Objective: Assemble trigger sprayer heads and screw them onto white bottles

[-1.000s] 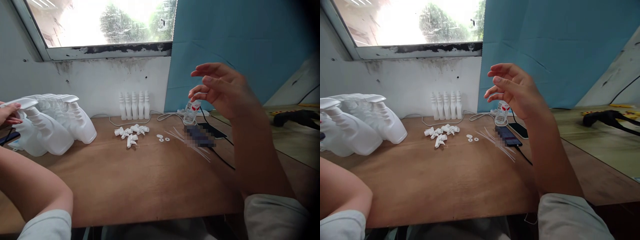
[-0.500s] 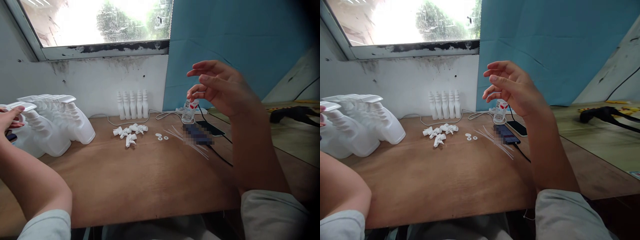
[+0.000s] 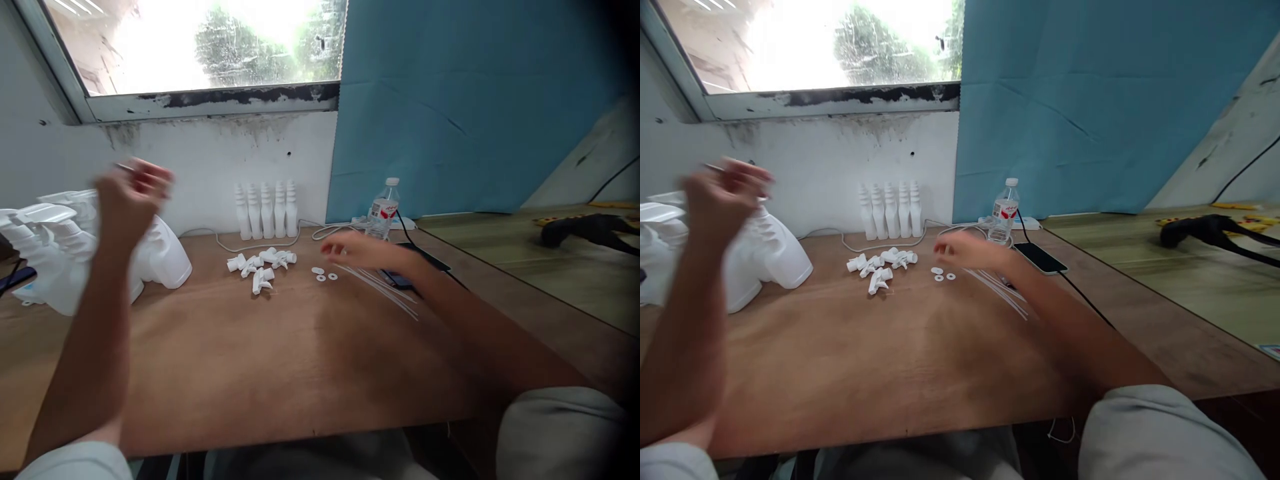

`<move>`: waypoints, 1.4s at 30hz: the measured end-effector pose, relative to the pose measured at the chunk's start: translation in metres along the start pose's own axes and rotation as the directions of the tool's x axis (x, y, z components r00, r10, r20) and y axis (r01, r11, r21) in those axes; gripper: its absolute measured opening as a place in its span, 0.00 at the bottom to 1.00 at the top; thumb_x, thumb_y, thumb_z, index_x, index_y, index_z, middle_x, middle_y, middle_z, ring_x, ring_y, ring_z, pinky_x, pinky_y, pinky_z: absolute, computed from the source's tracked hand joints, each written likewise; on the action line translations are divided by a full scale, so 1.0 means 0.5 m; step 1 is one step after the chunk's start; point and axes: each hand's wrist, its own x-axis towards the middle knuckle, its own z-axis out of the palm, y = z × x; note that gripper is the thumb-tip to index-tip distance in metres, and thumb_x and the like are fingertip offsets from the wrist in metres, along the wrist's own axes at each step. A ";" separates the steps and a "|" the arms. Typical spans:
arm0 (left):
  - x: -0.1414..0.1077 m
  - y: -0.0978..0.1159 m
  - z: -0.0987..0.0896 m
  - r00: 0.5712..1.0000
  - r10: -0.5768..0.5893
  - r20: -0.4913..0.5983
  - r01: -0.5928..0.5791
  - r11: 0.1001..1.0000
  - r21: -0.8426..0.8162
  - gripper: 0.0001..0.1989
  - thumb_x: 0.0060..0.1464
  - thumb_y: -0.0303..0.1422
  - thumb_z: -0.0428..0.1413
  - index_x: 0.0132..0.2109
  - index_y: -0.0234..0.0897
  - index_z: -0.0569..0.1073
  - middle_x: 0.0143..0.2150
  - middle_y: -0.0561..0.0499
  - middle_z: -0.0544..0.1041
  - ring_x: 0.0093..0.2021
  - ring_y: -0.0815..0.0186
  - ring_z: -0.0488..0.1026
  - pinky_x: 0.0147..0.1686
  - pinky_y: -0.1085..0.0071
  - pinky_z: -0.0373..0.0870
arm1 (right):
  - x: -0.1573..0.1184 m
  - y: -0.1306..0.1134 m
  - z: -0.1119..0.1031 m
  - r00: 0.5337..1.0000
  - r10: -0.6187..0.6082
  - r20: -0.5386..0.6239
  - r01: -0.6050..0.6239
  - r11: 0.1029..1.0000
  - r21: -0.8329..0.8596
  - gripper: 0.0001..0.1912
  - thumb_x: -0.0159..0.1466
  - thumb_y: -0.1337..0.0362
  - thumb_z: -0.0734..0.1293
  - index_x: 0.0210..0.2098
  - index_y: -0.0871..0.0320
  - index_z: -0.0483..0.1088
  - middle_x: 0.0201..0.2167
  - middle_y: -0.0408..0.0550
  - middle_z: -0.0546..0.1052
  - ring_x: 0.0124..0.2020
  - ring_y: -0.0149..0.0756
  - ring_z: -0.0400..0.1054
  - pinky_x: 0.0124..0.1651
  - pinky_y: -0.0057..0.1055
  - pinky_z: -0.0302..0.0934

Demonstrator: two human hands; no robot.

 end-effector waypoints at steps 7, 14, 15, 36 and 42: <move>-0.184 0.148 0.287 0.857 0.320 0.404 -0.252 0.944 -0.214 0.21 0.57 0.39 0.56 0.55 0.34 0.70 0.56 0.40 0.69 0.55 0.54 0.68 0.55 0.58 0.68 | -0.010 0.120 0.194 0.999 -0.010 -0.048 0.000 0.980 -0.198 0.20 0.67 0.61 0.61 0.59 0.53 0.67 0.57 0.58 0.69 0.59 0.51 0.62 0.59 0.52 0.54; -0.248 0.118 0.322 0.841 0.356 0.406 -0.301 0.933 -0.195 0.12 0.61 0.30 0.49 0.49 0.38 0.73 0.55 0.41 0.71 0.57 0.53 0.66 0.56 0.54 0.67 | -0.009 0.133 0.228 0.976 -0.044 -0.213 0.014 0.990 -0.141 0.13 0.68 0.63 0.61 0.48 0.58 0.73 0.47 0.55 0.76 0.50 0.45 0.66 0.54 0.43 0.58; -0.249 0.118 0.323 0.847 0.345 0.404 -0.281 0.936 -0.211 0.11 0.61 0.30 0.49 0.47 0.38 0.74 0.55 0.41 0.71 0.57 0.53 0.66 0.56 0.55 0.67 | -0.007 0.135 0.230 0.972 -0.051 -0.229 0.022 0.992 -0.127 0.11 0.67 0.63 0.62 0.45 0.58 0.74 0.46 0.55 0.76 0.49 0.44 0.66 0.53 0.41 0.58; -0.293 0.193 0.258 0.823 0.239 0.515 0.249 0.664 -0.706 0.10 0.56 0.37 0.58 0.34 0.35 0.69 0.42 0.45 0.75 0.40 0.65 0.72 0.39 0.72 0.69 | -0.027 -0.051 0.269 0.786 -0.182 -0.590 0.360 0.911 0.200 0.05 0.66 0.61 0.63 0.41 0.53 0.66 0.40 0.51 0.73 0.43 0.40 0.69 0.49 0.41 0.65; -0.302 0.200 0.252 0.787 0.229 0.573 0.320 0.643 -0.696 0.10 0.55 0.38 0.58 0.39 0.36 0.67 0.39 0.49 0.73 0.39 0.66 0.71 0.37 0.73 0.70 | -0.039 -0.062 0.274 0.782 -0.384 -0.491 0.482 0.872 0.086 0.09 0.64 0.64 0.64 0.45 0.52 0.67 0.42 0.52 0.74 0.45 0.44 0.69 0.49 0.45 0.65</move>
